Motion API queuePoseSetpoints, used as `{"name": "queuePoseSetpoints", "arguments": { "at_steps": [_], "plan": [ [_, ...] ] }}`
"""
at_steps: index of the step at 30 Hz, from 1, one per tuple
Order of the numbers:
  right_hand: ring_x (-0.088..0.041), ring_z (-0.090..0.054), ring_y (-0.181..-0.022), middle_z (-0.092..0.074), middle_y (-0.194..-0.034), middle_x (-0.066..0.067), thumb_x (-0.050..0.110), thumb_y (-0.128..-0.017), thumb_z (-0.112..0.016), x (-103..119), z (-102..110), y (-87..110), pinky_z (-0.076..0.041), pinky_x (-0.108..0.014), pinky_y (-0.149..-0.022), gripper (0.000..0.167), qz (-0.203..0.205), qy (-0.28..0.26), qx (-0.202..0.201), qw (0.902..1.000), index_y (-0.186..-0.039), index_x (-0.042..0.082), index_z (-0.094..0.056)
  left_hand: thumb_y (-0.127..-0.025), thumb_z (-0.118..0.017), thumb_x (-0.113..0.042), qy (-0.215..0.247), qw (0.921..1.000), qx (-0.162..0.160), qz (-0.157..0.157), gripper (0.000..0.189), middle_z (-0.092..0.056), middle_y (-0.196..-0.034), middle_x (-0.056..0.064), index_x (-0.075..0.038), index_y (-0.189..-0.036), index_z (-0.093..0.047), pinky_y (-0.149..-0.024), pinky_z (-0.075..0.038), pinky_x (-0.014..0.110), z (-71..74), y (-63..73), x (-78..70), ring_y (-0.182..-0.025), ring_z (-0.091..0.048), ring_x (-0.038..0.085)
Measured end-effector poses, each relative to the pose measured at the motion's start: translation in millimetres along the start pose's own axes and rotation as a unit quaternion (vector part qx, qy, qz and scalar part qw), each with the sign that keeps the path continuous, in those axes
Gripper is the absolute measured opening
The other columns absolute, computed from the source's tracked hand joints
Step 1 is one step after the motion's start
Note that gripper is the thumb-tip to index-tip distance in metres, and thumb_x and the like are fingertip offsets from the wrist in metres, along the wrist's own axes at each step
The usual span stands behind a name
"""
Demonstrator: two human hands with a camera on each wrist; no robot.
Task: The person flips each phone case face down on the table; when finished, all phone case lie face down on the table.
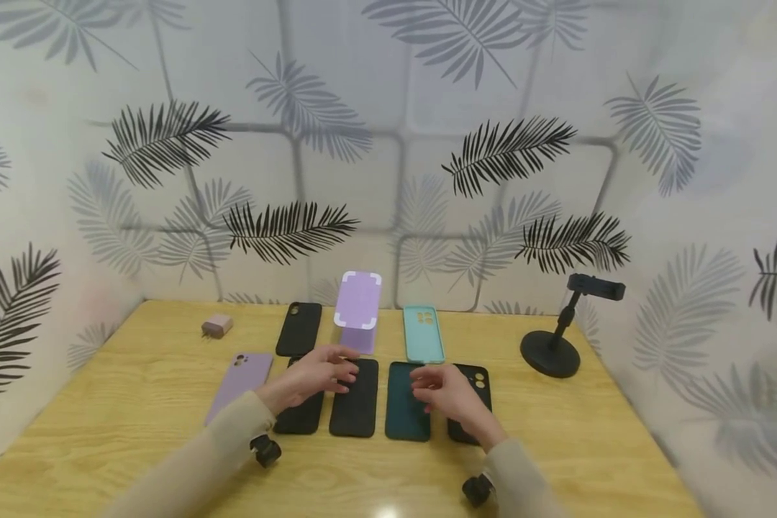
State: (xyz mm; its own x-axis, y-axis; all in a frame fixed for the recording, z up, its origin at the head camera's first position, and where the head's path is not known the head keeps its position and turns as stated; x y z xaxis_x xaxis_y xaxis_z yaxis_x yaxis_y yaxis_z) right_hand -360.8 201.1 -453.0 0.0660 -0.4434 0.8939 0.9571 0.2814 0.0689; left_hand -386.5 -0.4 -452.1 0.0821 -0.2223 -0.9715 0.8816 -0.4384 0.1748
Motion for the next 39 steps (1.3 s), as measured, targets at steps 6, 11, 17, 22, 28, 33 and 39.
{"name": "queuePoseSetpoints", "arguments": {
  "at_steps": [6,11,17,22,28,33,39],
  "plan": [
    [-0.032,-0.065,-0.107,-0.063,-0.120,-0.029,0.001,-0.090,-0.065,-6,19,6.4,-0.060,-0.036,-0.077,0.040,0.007,0.013,-0.012,0.9998,-0.128,-0.009,-0.058,-0.100,-0.047,0.000,0.013,0.9995,0.029,0.002,0.043,-0.051,-0.134,0.030,0.007,-0.142,-0.042,-0.094,-0.056,0.042,-19.5,-3.8,-5.0,-0.120,-0.057,0.040],
    [-0.033,-0.063,-0.107,-0.061,-0.121,-0.030,0.000,-0.089,-0.065,-10,23,11.3,-0.060,-0.036,-0.077,0.042,0.007,0.025,0.006,0.9996,-0.129,-0.012,-0.056,-0.100,-0.046,0.002,0.035,0.9979,0.054,0.008,0.046,-0.048,-0.136,0.030,0.007,-0.144,-0.038,-0.098,-0.054,0.043,-36.0,-7.4,-5.5,-0.125,-0.053,0.042],
    [-0.032,-0.063,-0.105,-0.061,-0.121,-0.030,0.001,-0.090,-0.066,-13,21,11.3,-0.060,-0.037,-0.076,0.042,0.001,0.033,0.027,0.9991,-0.128,-0.013,-0.056,-0.097,-0.051,0.000,0.035,0.9959,0.083,-0.003,0.052,-0.046,-0.137,0.030,0.005,-0.147,-0.036,-0.100,-0.052,0.047,-53.7,-8.8,-9.1,-0.122,-0.054,0.042],
    [-0.031,-0.065,-0.106,-0.063,-0.121,-0.029,-0.001,-0.087,-0.065,-16,16,10.0,-0.060,-0.036,-0.080,0.042,-0.020,0.031,0.037,0.9986,-0.127,-0.013,-0.057,-0.098,-0.049,0.000,0.024,0.9946,0.100,-0.001,0.051,-0.045,-0.136,0.028,0.004,-0.147,-0.037,-0.101,-0.051,0.048,-62.5,-8.1,-8.4,-0.119,-0.055,0.040],
    [-0.032,-0.065,-0.109,-0.064,-0.122,-0.028,-0.002,-0.087,-0.064,-18,13,10.7,-0.060,-0.037,-0.082,0.041,-0.030,0.040,0.041,0.9979,-0.126,-0.013,-0.058,-0.099,-0.049,-0.003,0.012,0.9942,0.107,0.009,0.048,-0.044,-0.139,0.027,0.003,-0.146,-0.040,-0.099,-0.052,0.049,-68.3,-6.6,-6.2,-0.121,-0.055,0.038],
    [-0.032,-0.067,-0.106,-0.063,-0.122,-0.029,0.005,-0.092,-0.064,-16,10,10.5,-0.060,-0.038,-0.082,0.039,-0.025,0.045,0.045,0.9977,-0.126,-0.013,-0.058,-0.100,-0.049,-0.002,0.028,0.9956,0.088,0.012,0.048,-0.043,-0.138,0.028,0.005,-0.146,-0.038,-0.094,-0.055,0.047,-67.6,-5.7,-5.4,-0.119,-0.056,0.042],
    [-0.030,-0.069,-0.101,-0.063,-0.124,-0.029,0.013,-0.093,-0.066,-17,7,11.5,-0.060,-0.040,-0.084,0.043,-0.037,0.050,0.049,0.9969,-0.127,-0.012,-0.058,-0.100,-0.054,-0.009,0.095,0.9946,0.038,0.017,0.056,-0.040,-0.143,0.031,0.008,-0.148,-0.030,-0.092,-0.057,0.044,-61.9,-4.7,-2.1,-0.126,-0.050,0.045]
  ]
}}
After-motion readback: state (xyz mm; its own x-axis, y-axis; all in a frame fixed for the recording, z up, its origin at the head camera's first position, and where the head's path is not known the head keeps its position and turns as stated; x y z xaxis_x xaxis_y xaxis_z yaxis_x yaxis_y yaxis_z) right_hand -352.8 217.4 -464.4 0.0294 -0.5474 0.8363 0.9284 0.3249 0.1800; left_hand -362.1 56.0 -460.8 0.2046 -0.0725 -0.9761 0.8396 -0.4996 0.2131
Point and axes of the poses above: each hand's wrist, its own y-axis away from the middle knuckle, its own z-axis out of the back of the hand, x = y × z, the point moved 10 cm from there along -y, towards the middle knuckle
